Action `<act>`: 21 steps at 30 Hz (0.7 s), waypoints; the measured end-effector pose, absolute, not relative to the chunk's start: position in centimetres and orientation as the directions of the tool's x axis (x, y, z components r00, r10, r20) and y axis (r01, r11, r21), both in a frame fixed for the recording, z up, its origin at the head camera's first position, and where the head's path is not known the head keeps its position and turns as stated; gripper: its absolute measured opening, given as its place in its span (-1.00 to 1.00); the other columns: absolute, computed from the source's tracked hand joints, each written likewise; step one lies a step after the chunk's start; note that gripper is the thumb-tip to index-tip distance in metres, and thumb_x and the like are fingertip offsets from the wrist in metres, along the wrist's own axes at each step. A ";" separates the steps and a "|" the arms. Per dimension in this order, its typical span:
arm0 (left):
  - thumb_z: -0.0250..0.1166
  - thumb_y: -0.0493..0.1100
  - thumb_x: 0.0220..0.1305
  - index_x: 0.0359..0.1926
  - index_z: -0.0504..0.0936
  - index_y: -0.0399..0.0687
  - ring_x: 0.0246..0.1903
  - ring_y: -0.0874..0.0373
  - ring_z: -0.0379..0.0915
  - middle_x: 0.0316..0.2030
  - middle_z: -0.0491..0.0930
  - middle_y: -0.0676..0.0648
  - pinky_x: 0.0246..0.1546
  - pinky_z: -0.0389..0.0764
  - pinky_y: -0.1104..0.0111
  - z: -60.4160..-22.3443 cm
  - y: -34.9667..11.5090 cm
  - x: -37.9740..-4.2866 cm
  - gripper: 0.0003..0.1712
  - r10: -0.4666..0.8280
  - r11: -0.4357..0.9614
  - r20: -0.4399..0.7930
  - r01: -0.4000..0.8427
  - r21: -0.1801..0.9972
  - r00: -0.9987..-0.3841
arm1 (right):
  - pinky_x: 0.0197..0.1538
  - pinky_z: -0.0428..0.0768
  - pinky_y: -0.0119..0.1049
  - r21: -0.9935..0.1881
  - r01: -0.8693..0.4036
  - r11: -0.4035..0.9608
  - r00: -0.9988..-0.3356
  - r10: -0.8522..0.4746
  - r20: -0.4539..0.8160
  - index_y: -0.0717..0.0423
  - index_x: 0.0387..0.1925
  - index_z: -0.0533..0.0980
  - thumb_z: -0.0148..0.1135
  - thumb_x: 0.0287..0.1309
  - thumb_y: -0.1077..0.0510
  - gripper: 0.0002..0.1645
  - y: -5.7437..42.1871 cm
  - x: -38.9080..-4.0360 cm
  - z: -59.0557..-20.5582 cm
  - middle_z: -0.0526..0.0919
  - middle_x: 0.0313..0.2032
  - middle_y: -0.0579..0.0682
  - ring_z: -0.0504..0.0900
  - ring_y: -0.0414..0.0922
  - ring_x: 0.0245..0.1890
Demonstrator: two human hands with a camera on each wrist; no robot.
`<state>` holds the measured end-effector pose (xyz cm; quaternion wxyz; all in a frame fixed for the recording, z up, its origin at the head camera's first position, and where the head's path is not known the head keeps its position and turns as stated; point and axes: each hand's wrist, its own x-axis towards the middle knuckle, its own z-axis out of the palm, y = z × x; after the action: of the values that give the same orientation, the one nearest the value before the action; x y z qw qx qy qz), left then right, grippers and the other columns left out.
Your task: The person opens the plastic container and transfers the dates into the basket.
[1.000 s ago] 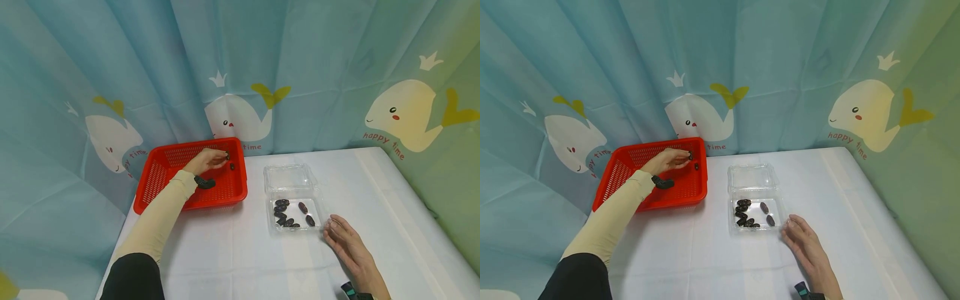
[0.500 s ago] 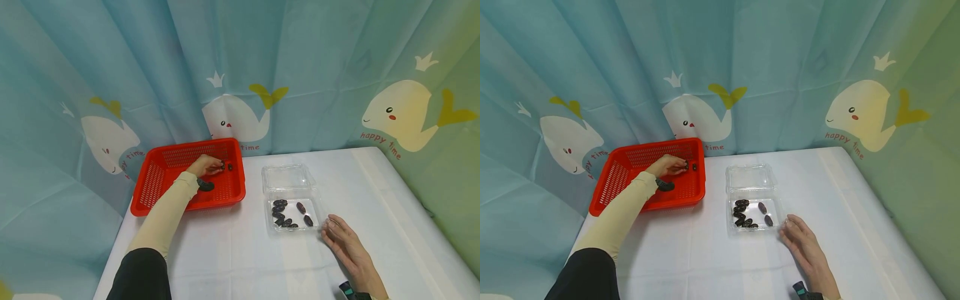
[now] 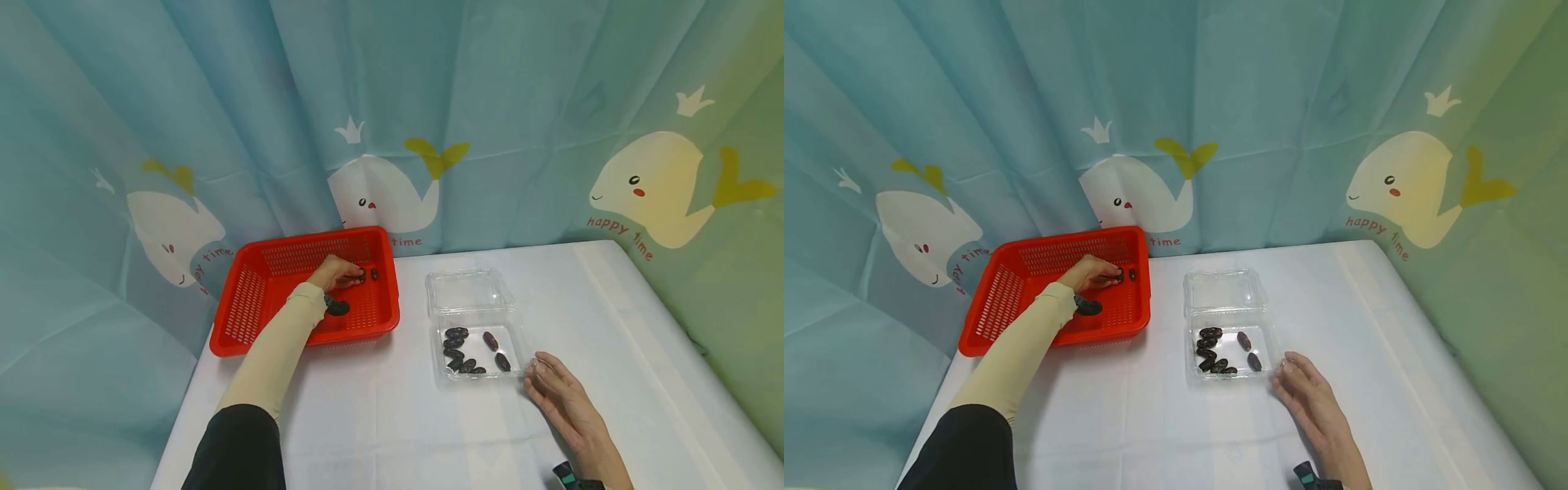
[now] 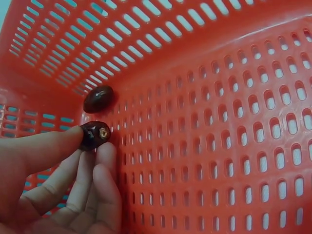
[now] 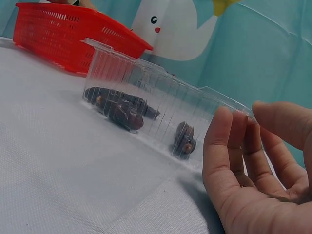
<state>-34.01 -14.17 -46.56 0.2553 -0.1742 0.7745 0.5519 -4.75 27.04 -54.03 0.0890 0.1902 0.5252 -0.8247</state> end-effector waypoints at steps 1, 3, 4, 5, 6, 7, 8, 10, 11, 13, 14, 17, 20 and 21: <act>0.33 -0.32 0.42 0.14 0.69 -0.37 -0.51 0.24 0.66 -0.26 0.76 -0.12 -0.29 0.73 0.51 -46.5 -14.1 -33.9 -0.67 0.008 0.328 -0.586 -0.551 0.767 -0.810 | 0.14 0.66 -0.48 -0.831 0.344 -0.437 -0.912 0.054 -0.406 -0.24 0.24 0.34 0.09 0.58 0.09 -0.68 27.0 -4.7 -54.0 0.58 -0.09 -0.27 0.62 -0.35 -0.04; 0.32 -0.32 0.42 0.17 0.67 -0.38 -0.53 0.26 0.65 -0.33 0.72 -0.08 -0.29 0.73 0.52 -46.5 -14.0 -33.8 -0.65 0.005 0.326 -0.582 -0.548 0.770 -0.814 | 0.14 0.66 -0.47 -0.830 0.336 -0.445 -0.915 0.056 -0.401 -0.22 0.23 0.35 0.09 0.58 0.10 -0.69 27.0 -4.7 -54.1 0.58 -0.09 -0.26 0.63 -0.34 -0.04; 0.32 -0.32 0.43 0.17 0.66 -0.38 -0.54 0.26 0.64 -0.37 0.70 -0.06 -0.28 0.73 0.52 -46.4 -13.9 -33.7 -0.65 0.004 0.325 -0.581 -0.549 0.770 -0.814 | 0.15 0.66 -0.47 -0.829 0.333 -0.450 -0.915 0.058 -0.399 -0.22 0.23 0.36 0.09 0.58 0.11 -0.69 27.0 -4.7 -54.1 0.58 -0.08 -0.26 0.63 -0.34 -0.04; 0.32 -0.33 0.42 0.18 0.65 -0.38 -0.54 0.26 0.64 -0.39 0.69 -0.05 -0.28 0.73 0.51 -46.4 -13.9 -33.6 -0.64 0.003 0.321 -0.580 -0.548 0.772 -0.815 | 0.16 0.66 -0.47 -0.827 0.331 -0.454 -0.915 0.059 -0.399 -0.22 0.23 0.36 0.09 0.58 0.11 -0.69 27.0 -4.8 -54.0 0.57 -0.07 -0.25 0.63 -0.34 -0.03; 0.32 -0.33 0.42 0.18 0.65 -0.38 -0.55 0.26 0.64 -0.40 0.69 -0.04 -0.26 0.74 0.50 -46.4 -13.9 -33.6 -0.64 0.002 0.315 -0.579 -0.549 0.774 -0.815 | 0.17 0.65 -0.47 -0.826 0.330 -0.456 -0.915 0.061 -0.399 -0.22 0.23 0.37 0.10 0.57 0.11 -0.69 27.0 -4.8 -54.0 0.57 -0.07 -0.25 0.63 -0.34 -0.02; 0.33 -0.33 0.42 0.17 0.66 -0.38 -0.54 0.25 0.64 -0.40 0.68 -0.03 -0.24 0.75 0.48 -46.3 -13.9 -33.5 -0.64 0.000 0.312 -0.577 -0.549 0.776 -0.816 | 0.19 0.64 -0.47 -0.827 0.329 -0.456 -0.915 0.063 -0.399 -0.23 0.23 0.36 0.10 0.57 0.11 -0.68 27.0 -4.8 -54.0 0.56 -0.05 -0.25 0.63 -0.34 -0.01; 0.33 -0.33 0.41 0.17 0.66 -0.38 -0.54 0.25 0.64 -0.40 0.68 -0.03 -0.21 0.75 0.46 -46.3 -13.9 -33.4 -0.65 0.000 0.312 -0.574 -0.546 0.778 -0.819 | 0.21 0.64 -0.47 -0.827 0.329 -0.456 -0.914 0.067 -0.401 -0.23 0.24 0.37 0.10 0.57 0.11 -0.67 26.9 -4.8 -53.9 0.56 -0.04 -0.25 0.63 -0.35 0.00; 0.34 -0.33 0.40 0.15 0.67 -0.38 -0.55 0.25 0.64 -0.40 0.69 -0.02 -0.19 0.76 0.43 -46.2 -13.8 -33.3 -0.65 -0.005 0.311 -0.566 -0.539 0.783 -0.825 | 0.23 0.63 -0.46 -0.824 0.329 -0.460 -0.911 0.074 -0.405 -0.24 0.24 0.37 0.11 0.56 0.11 -0.66 26.9 -4.8 -53.9 0.55 -0.02 -0.24 0.63 -0.35 0.01; 0.35 -0.33 0.39 0.14 0.67 -0.38 -0.55 0.26 0.64 -0.40 0.69 -0.02 -0.19 0.76 0.43 -46.2 -13.8 -33.2 -0.66 -0.008 0.310 -0.560 -0.535 0.786 -0.828 | 0.24 0.62 -0.46 -0.823 0.329 -0.464 -0.910 0.076 -0.407 -0.25 0.24 0.38 0.11 0.56 0.12 -0.66 26.8 -4.8 -53.8 0.55 -0.01 -0.24 0.63 -0.35 0.02; 0.35 -0.32 0.39 0.13 0.68 -0.37 -0.58 0.27 0.62 -0.41 0.69 0.00 -0.23 0.76 0.43 -46.2 -13.8 -33.1 -0.67 -0.014 0.315 -0.550 -0.526 0.790 -0.835 | 0.26 0.62 -0.45 -0.819 0.327 -0.471 -0.909 0.080 -0.409 -0.25 0.24 0.39 0.12 0.56 0.12 -0.66 26.7 -4.8 -53.7 0.55 -0.01 -0.25 0.63 -0.35 0.02; 0.36 -0.32 0.39 0.12 0.68 -0.37 -0.59 0.28 0.62 -0.41 0.68 0.00 -0.26 0.76 0.44 -46.2 -13.8 -33.0 -0.67 -0.017 0.314 -0.546 -0.523 0.792 -0.837 | 0.26 0.62 -0.45 -0.814 0.327 -0.479 -0.908 0.080 -0.412 -0.25 0.23 0.40 0.13 0.55 0.12 -0.66 26.7 -4.8 -53.7 0.55 -0.01 -0.25 0.64 -0.35 0.02; 0.35 -0.32 0.40 0.13 0.67 -0.37 -0.61 0.29 0.60 -0.43 0.67 0.02 -0.32 0.74 0.46 -46.3 -13.8 -32.9 -0.67 -0.022 0.314 -0.541 -0.520 0.794 -0.841 | 0.25 0.62 -0.44 -0.803 0.322 -0.501 -0.908 0.077 -0.412 -0.24 0.20 0.43 0.13 0.55 0.14 -0.69 26.7 -4.9 -53.6 0.57 -0.04 -0.24 0.64 -0.34 0.01; 0.35 -0.31 0.40 0.15 0.67 -0.36 -0.61 0.29 0.59 -0.43 0.64 0.03 -0.34 0.72 0.47 -46.3 -13.7 -32.9 -0.65 -0.021 0.314 -0.544 -0.522 0.793 -0.839 | 0.23 0.64 -0.44 -0.793 0.311 -0.524 -0.909 0.079 -0.409 -0.23 0.16 0.46 0.12 0.55 0.16 -0.72 26.8 -4.9 -53.3 0.57 -0.04 -0.23 0.64 -0.33 0.01; 0.35 -0.31 0.40 0.15 0.67 -0.35 -0.61 0.29 0.59 -0.43 0.64 0.04 -0.34 0.72 0.47 -46.3 -13.7 -32.8 -0.66 -0.021 0.315 -0.545 -0.523 0.792 -0.838 | 0.22 0.64 -0.44 -0.791 0.306 -0.530 -0.909 0.083 -0.408 -0.22 0.15 0.47 0.12 0.55 0.17 -0.72 26.9 -5.0 -53.3 0.57 -0.04 -0.22 0.64 -0.33 0.00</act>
<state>-32.84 -13.73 -46.35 0.2247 -0.1747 0.7791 0.5585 -4.98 26.86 -53.26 0.0658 0.2024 0.4805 -0.8508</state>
